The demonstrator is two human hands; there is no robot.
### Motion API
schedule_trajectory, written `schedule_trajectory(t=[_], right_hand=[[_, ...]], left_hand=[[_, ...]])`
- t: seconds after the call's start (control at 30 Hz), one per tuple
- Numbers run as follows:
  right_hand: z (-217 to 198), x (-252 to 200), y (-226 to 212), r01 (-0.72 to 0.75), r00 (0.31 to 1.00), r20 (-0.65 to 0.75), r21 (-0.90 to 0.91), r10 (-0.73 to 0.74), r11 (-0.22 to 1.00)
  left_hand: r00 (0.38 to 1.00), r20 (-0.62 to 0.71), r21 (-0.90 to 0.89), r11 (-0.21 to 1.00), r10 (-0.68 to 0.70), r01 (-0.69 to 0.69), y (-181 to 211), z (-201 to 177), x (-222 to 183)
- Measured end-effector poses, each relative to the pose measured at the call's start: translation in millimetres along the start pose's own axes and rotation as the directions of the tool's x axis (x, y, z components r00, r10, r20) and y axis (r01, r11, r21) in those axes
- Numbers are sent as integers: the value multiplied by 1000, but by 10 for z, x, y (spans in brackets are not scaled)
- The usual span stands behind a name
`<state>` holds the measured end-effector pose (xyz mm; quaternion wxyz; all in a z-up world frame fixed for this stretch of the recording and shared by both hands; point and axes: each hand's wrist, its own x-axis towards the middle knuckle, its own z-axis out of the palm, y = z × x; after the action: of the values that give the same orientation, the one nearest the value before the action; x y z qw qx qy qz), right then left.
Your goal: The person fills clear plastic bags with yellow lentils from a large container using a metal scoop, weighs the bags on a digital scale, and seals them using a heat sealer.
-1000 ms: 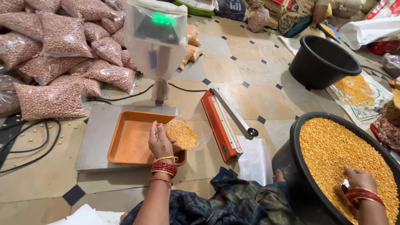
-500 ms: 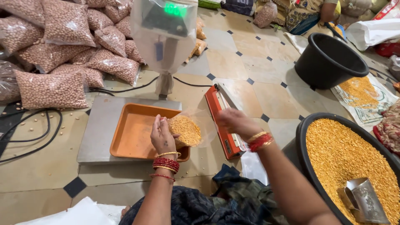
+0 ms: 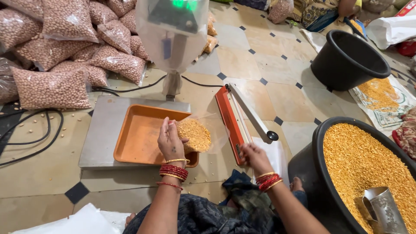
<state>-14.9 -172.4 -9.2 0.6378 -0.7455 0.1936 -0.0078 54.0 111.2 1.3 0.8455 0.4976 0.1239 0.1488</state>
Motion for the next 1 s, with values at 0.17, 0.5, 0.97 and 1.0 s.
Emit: schedule_trajectory(t=[0.17,0.5,0.97,1.0], right_hand=[[56,155,660,-205,976,93,74,198,976],[64,741,1545,-224,939,218,-201,266,954],[169,634,1262,-1,971,203,-517,124,856],[156,639,1251,29,973,211,-516,94,856]], left_hand=[[1000,-18,46,999,16,-15,39,-14,-42],[1000,0,91,996,22,-22,-2,-17,-43],[712,621,629,334,327,-702,486,237,-852],[649,713,636,145,266,-758,420,253,-893]])
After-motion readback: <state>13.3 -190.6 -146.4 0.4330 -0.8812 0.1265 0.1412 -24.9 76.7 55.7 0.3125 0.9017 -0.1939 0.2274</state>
